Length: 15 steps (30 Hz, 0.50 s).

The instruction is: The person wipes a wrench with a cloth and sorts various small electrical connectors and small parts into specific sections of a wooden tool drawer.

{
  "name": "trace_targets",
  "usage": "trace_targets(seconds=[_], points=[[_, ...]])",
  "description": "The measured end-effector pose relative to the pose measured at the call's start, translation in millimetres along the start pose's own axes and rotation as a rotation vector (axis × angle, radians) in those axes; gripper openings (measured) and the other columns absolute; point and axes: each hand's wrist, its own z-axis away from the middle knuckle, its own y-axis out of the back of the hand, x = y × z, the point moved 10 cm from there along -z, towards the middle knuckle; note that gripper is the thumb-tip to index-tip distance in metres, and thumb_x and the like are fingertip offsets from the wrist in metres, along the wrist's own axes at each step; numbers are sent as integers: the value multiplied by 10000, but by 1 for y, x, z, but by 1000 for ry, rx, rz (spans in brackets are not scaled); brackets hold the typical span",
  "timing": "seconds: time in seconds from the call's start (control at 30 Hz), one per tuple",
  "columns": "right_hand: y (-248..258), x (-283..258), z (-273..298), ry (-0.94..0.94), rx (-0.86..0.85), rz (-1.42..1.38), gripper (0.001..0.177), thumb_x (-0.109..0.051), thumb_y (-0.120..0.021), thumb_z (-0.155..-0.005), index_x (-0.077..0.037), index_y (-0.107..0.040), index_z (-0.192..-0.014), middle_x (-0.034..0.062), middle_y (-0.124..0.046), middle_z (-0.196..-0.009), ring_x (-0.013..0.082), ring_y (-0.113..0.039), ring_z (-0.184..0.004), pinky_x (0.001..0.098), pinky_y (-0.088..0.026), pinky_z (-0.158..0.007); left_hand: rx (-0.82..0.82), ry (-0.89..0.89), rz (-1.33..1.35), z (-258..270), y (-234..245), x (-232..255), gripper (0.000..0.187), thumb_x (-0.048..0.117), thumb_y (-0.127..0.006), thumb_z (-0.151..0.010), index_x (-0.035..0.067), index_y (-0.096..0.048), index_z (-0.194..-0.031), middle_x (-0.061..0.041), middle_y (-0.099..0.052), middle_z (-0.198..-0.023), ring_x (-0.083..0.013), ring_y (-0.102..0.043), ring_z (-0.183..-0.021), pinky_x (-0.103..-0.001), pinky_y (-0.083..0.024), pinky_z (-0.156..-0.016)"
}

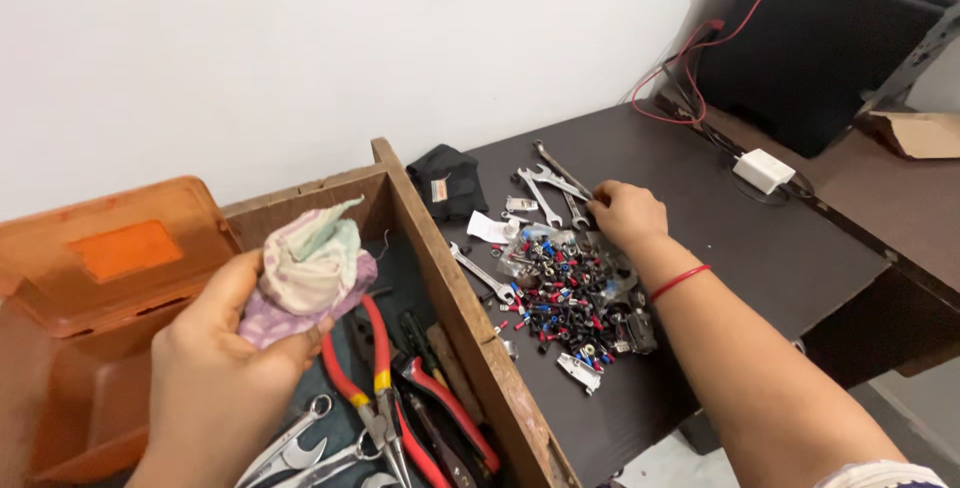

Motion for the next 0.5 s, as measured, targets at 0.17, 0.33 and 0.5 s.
trace_targets(seconds=[0.17,0.33,0.5], points=[[3,-7,-6,-6,-26,-104,339,-283,-785,-785,-154,-784,-1098,77,-782,-1049,268,-730,-1011,396,-557,-906,28,-68,6,-1,-1,-1,540,83,-825,-672,103,-709,-1199,-81,-801,-965,-124,-766,-887,-300,-552,-774],[-15,4,-19,-23,-97,-122,389,-189,-774,-707,-157,-797,-1094,80,-788,-1039,260,-739,-988,389,-567,-895,-17,-65,58,0,-6,-3,496,67,-797,-693,96,-706,-1180,-72,-814,-945,-112,-775,-869,-287,-559,-759],[-32,14,-20,-8,-221,-11,351,-253,-816,-687,-102,-824,-1003,152,-780,-1010,306,-739,-971,399,-570,-893,-33,-108,95,-1,-8,2,487,55,-772,-710,91,-702,-1191,-81,-816,-965,-119,-776,-895,-285,-559,-783]])
